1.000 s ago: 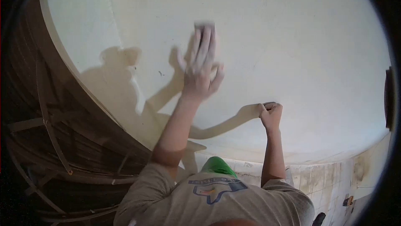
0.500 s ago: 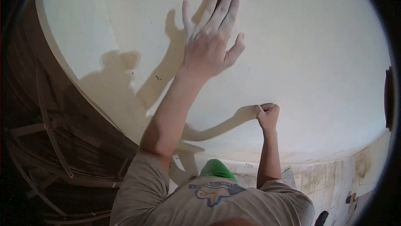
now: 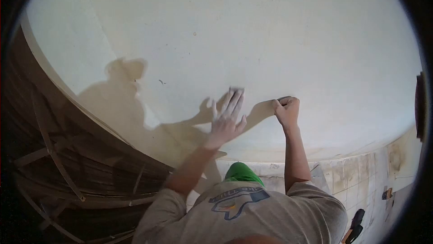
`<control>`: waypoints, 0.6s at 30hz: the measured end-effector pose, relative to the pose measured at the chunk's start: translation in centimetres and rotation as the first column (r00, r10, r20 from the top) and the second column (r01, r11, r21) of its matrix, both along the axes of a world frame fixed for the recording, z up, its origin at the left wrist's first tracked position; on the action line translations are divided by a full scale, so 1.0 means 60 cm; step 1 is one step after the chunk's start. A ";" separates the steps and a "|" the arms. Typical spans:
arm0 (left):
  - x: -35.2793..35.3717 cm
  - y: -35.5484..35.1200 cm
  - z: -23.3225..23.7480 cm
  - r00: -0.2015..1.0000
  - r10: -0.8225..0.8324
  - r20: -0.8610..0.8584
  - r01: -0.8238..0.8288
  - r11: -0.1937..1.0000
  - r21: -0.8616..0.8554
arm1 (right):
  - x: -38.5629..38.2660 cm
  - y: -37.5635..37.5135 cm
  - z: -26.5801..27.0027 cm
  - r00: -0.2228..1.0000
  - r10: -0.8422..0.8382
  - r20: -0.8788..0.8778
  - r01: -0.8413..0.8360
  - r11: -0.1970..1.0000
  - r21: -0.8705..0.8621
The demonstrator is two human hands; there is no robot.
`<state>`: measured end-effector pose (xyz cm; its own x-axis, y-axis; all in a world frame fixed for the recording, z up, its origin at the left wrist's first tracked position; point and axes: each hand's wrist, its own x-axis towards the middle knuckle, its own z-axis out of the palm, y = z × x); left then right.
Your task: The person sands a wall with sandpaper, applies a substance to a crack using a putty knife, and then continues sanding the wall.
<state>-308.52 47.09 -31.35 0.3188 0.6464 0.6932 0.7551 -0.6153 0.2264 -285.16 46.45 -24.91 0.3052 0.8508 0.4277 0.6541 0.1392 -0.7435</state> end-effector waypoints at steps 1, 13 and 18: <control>-0.004 0.025 0.046 0.999 -0.014 -0.031 0.017 0.997 0.075 | 0.004 0.008 -0.003 1.000 0.004 0.003 -0.004 1.000 0.024; 0.063 0.034 0.205 0.998 -0.035 0.057 0.015 0.948 0.318 | 0.020 -0.041 -0.067 0.979 0.102 -0.178 -0.107 0.994 -0.018; 0.057 0.040 -0.091 0.993 -0.006 -0.121 0.037 0.967 0.253 | 0.036 -0.152 -0.188 0.981 0.159 -0.115 -0.188 0.931 -0.315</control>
